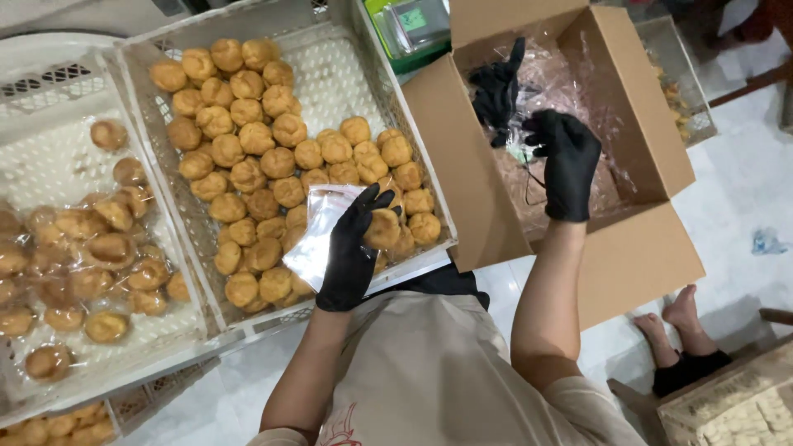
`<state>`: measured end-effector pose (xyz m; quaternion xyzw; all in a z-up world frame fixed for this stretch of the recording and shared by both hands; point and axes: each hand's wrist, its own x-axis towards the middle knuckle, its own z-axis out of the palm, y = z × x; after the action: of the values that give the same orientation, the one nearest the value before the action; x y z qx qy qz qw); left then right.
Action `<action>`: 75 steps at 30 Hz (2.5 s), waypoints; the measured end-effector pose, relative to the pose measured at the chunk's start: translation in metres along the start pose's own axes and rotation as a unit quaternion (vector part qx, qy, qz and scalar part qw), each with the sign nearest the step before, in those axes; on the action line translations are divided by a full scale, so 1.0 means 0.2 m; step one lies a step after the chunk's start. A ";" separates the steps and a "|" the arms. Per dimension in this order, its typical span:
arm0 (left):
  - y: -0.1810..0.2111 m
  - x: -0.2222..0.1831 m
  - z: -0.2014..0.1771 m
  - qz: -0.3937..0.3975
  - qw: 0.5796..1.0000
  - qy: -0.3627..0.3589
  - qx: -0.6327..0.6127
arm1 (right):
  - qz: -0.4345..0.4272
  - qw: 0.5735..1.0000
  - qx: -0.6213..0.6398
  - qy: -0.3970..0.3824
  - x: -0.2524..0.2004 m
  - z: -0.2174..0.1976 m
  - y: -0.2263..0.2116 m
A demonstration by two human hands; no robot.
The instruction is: Picking up individual cream puffs from a tray and placing them into small plastic bags for packaging.
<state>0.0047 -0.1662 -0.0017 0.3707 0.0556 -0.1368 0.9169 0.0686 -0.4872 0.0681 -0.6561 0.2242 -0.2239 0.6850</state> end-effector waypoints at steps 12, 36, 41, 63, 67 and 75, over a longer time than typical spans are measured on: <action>0.12 -0.06 0.01 0.162 0.972 -0.053 0.162 | 0.095 0.901 -0.058 -0.419 -0.61 0.42 0.12; 0.63 -0.22 -0.55 0.077 0.937 0.064 -0.335 | 0.105 0.921 -0.129 -0.352 -0.53 0.73 0.19; 0.38 -0.04 -0.32 0.080 0.776 0.232 0.582 | -0.119 0.859 -0.331 -0.372 -0.23 0.87 0.34; 0.25 -0.05 -0.36 0.196 0.814 0.205 0.508 | 0.013 0.846 -0.119 -0.519 -0.63 0.77 0.11; 0.28 -0.09 -0.31 0.163 0.810 0.270 0.495 | -0.032 0.860 -0.186 -0.474 -0.71 0.67 0.27; 0.16 -0.13 -0.24 0.384 0.609 0.217 0.659 | 0.011 0.942 0.033 -0.334 -0.73 0.62 0.17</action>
<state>-0.0111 -0.1050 -0.0085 0.8811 0.0005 0.3126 0.3549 0.0265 -0.2983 0.0405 -0.6678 -0.0177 0.0088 0.7441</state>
